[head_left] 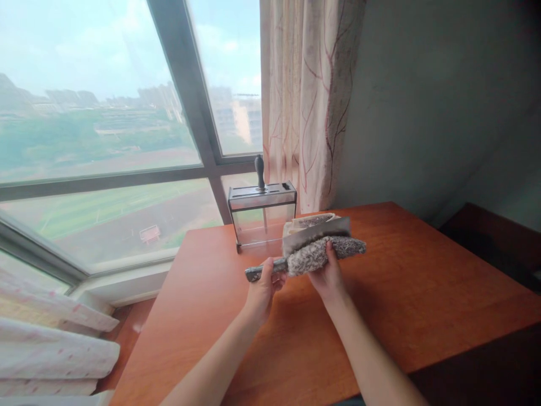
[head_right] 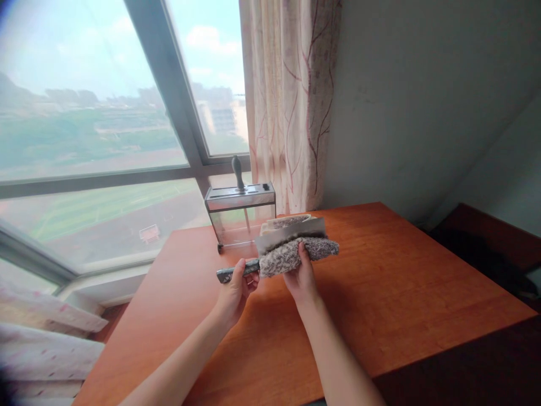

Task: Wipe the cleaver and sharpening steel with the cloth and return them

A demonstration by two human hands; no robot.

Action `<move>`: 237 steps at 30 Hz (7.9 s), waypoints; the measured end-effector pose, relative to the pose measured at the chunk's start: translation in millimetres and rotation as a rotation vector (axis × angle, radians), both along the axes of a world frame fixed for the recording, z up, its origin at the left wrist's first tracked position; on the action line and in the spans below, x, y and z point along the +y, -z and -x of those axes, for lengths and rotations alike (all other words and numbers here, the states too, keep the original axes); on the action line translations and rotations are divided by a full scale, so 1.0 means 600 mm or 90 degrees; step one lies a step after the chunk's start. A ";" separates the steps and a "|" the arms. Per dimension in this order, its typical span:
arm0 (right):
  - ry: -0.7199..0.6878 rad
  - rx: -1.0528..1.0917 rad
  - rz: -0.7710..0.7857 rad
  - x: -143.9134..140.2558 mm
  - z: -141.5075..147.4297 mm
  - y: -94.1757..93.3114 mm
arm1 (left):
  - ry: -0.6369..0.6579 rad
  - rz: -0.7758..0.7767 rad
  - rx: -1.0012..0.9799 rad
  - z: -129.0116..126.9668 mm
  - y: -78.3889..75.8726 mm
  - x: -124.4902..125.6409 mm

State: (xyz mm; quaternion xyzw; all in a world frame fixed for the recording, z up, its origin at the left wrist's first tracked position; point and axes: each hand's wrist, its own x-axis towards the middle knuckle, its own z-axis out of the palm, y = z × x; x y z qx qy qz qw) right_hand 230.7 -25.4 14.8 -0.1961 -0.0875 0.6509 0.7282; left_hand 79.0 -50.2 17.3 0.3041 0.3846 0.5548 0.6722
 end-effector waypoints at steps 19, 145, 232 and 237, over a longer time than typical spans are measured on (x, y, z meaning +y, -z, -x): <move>0.108 -0.046 0.030 0.010 -0.036 -0.012 | -0.035 -0.093 0.088 0.043 -0.031 0.029; -0.172 -0.079 -0.028 -0.027 0.067 0.007 | -0.074 -0.271 0.185 -0.013 -0.002 -0.010; 0.109 -0.132 0.086 0.014 -0.050 -0.006 | -0.045 -0.179 0.073 0.070 -0.033 0.040; 0.072 -0.259 0.047 0.005 -0.050 -0.009 | -0.162 -0.170 0.036 0.081 -0.044 0.048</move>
